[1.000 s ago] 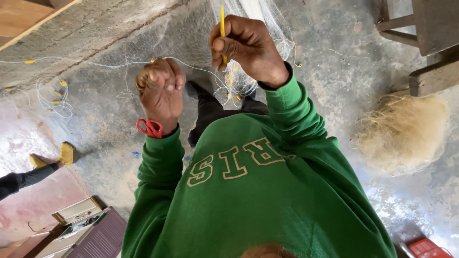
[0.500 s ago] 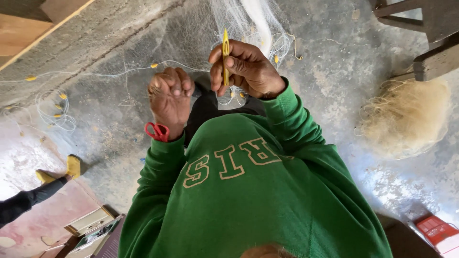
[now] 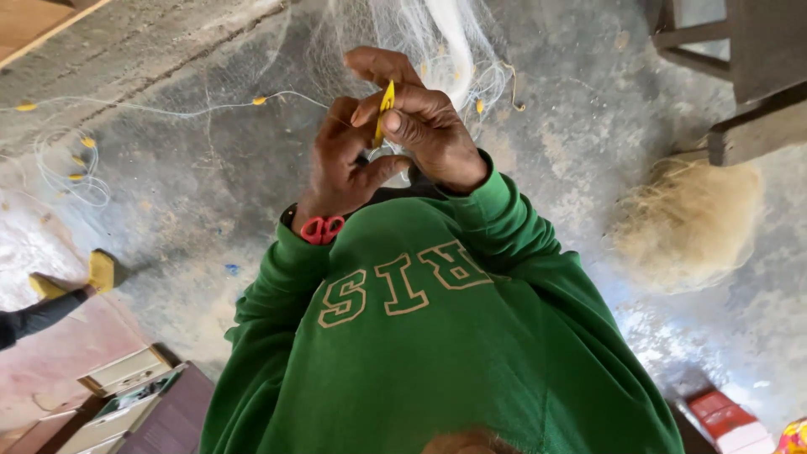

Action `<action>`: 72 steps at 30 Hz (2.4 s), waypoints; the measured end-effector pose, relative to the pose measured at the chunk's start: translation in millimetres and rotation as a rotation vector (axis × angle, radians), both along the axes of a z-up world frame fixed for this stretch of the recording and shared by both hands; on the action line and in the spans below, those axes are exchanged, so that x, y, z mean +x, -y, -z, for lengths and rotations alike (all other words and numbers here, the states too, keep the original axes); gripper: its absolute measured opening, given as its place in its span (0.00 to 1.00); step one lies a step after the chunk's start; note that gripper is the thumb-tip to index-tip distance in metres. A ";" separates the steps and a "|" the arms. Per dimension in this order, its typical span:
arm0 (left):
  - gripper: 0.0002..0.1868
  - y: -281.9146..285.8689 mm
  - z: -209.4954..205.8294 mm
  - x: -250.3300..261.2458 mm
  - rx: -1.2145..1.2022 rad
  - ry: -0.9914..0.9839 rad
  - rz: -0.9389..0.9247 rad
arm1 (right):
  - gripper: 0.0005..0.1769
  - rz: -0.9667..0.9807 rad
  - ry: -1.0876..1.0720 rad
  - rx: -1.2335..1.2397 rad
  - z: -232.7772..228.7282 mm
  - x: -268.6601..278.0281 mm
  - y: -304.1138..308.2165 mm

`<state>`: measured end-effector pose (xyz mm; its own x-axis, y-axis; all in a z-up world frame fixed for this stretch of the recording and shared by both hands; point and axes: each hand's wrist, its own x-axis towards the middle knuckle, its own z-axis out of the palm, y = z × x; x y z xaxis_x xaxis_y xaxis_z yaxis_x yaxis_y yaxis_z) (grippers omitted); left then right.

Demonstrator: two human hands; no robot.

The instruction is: Repairing a monofilament fishing net using a netting needle

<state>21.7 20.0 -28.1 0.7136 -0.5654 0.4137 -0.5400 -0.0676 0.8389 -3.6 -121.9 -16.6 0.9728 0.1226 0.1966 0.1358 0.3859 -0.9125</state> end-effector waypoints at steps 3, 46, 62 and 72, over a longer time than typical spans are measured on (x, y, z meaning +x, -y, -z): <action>0.13 12.0 0.6 -4.8 -0.011 0.024 0.024 | 0.16 -0.006 0.028 0.025 -1.4 -3.6 18.0; 0.18 7.7 34.4 -13.4 -0.748 -0.468 -0.040 | 0.10 -0.365 -0.304 0.630 33.9 -10.5 38.7; 0.27 15.9 44.1 -15.7 -0.946 -0.536 0.231 | 0.12 -0.442 -0.113 0.622 33.9 -9.8 37.9; 0.23 16.0 44.7 -14.9 -1.064 -0.579 0.351 | 0.11 -0.405 -0.122 0.615 37.3 -3.0 38.6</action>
